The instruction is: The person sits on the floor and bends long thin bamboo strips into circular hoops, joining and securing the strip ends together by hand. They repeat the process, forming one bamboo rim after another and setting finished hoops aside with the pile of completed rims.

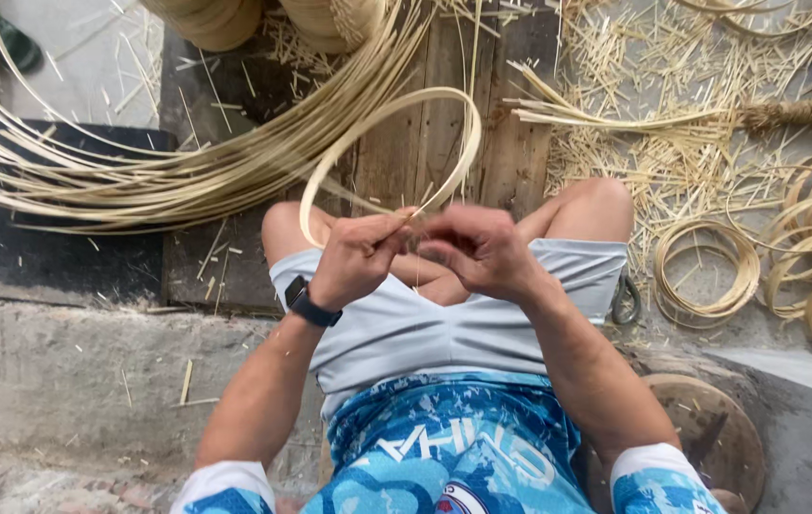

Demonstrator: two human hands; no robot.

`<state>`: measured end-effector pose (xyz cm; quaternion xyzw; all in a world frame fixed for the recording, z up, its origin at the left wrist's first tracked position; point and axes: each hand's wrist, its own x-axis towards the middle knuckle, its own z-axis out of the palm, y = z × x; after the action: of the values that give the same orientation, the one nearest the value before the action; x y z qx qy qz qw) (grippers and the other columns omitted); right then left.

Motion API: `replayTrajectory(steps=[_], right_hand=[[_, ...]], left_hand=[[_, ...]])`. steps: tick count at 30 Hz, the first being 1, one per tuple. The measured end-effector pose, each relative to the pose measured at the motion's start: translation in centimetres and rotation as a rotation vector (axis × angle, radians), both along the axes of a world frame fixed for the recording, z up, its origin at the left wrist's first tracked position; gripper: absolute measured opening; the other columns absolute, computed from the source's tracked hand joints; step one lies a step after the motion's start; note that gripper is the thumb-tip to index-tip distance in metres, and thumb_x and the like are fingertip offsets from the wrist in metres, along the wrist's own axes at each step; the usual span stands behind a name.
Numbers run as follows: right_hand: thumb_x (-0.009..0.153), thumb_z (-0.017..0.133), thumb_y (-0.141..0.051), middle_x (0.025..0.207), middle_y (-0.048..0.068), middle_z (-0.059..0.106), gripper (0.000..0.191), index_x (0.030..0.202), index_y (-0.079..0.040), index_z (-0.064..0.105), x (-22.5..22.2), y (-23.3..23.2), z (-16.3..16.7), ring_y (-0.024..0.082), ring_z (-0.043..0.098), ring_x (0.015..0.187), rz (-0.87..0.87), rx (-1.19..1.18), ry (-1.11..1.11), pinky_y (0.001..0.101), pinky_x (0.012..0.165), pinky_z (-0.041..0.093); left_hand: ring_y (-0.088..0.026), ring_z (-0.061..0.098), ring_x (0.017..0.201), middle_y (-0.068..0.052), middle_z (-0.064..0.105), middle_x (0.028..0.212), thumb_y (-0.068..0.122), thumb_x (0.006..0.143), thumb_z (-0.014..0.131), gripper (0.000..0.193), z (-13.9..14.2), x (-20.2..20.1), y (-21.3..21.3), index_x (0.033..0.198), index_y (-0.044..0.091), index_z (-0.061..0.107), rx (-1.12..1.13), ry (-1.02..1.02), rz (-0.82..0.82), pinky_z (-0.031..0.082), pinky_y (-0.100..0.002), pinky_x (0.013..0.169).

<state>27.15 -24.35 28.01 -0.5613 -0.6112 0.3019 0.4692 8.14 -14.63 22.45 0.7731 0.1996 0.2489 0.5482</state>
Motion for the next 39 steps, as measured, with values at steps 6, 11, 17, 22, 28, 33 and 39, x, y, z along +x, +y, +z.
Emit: replayTrajectory(steps=[6,11,17,22,28,33,39], right_hand=[[0.093,0.074,-0.005,0.091,0.009,0.07,0.008,0.099,-0.003,0.069,0.5,-1.9,-0.5,0.021,0.071,0.081,0.015,0.227,-0.108,0.0318,0.069,0.056],[0.108,0.065,-0.018,0.084,0.001,0.064,0.021,0.094,-0.002,0.066,-0.4,-3.4,-4.7,0.009,0.058,0.075,-0.09,-0.096,0.611,0.0246,0.067,0.047],[0.108,0.064,-0.023,0.077,-0.003,0.056,0.026,0.093,-0.003,0.064,1.5,3.0,-12.0,0.002,0.043,0.062,0.265,-0.211,1.122,0.0183,0.054,0.032],[0.106,0.063,-0.026,0.077,0.001,0.065,0.028,0.094,-0.001,0.068,1.6,3.5,-9.4,0.005,0.054,0.065,0.345,-0.357,0.898,0.0208,0.056,0.044],[0.095,0.073,-0.012,0.082,0.006,0.072,0.009,0.101,-0.005,0.075,0.9,-0.4,-2.5,0.012,0.065,0.071,-0.07,-0.157,0.091,0.0303,0.062,0.052],[0.086,0.074,-0.006,0.094,0.015,0.069,0.016,0.1,0.0,0.072,1.4,-1.5,-2.3,0.021,0.068,0.081,-0.086,0.114,-0.299,0.0341,0.07,0.053],[0.102,0.07,-0.01,0.087,0.007,0.07,0.012,0.103,0.002,0.072,0.1,-2.3,-9.2,0.016,0.063,0.08,0.035,-0.118,0.677,0.0315,0.071,0.051]], left_hand=[[-0.023,0.069,0.072,-0.015,0.07,0.084,0.0,0.089,0.069,0.013,-0.9,2.4,0.1,0.101,0.001,0.07,0.22,0.077,-0.012,0.053,-0.032,0.063],[-0.009,0.054,0.066,-0.005,0.065,0.076,0.008,0.105,0.063,0.012,0.2,0.9,1.0,0.104,0.0,0.073,-0.326,0.101,0.136,0.044,-0.027,0.057],[-0.007,0.059,0.068,-0.001,0.064,0.073,0.007,0.104,0.061,0.012,0.9,1.3,-2.3,0.099,-0.001,0.069,-0.333,0.091,-0.342,0.05,-0.024,0.062],[-0.008,0.058,0.068,-0.003,0.066,0.071,0.006,0.102,0.067,0.016,0.9,2.5,-3.1,0.089,-0.003,0.071,-0.355,0.106,-0.306,0.05,-0.026,0.062],[-0.007,0.061,0.059,-0.005,0.068,0.068,0.006,0.099,0.068,0.007,-0.2,1.1,-0.8,0.097,0.001,0.072,-0.129,0.17,0.114,0.05,-0.026,0.054],[-0.004,0.066,0.075,-0.007,0.07,0.084,0.0,0.101,0.066,0.01,-2.3,2.5,-1.3,0.108,0.005,0.069,0.145,-0.054,-0.007,0.054,-0.023,0.068],[-0.002,0.058,0.063,0.001,0.071,0.079,0.005,0.097,0.068,0.034,-3.5,1.3,-1.2,0.13,0.005,0.068,-0.681,-0.188,0.316,0.046,-0.019,0.055]])
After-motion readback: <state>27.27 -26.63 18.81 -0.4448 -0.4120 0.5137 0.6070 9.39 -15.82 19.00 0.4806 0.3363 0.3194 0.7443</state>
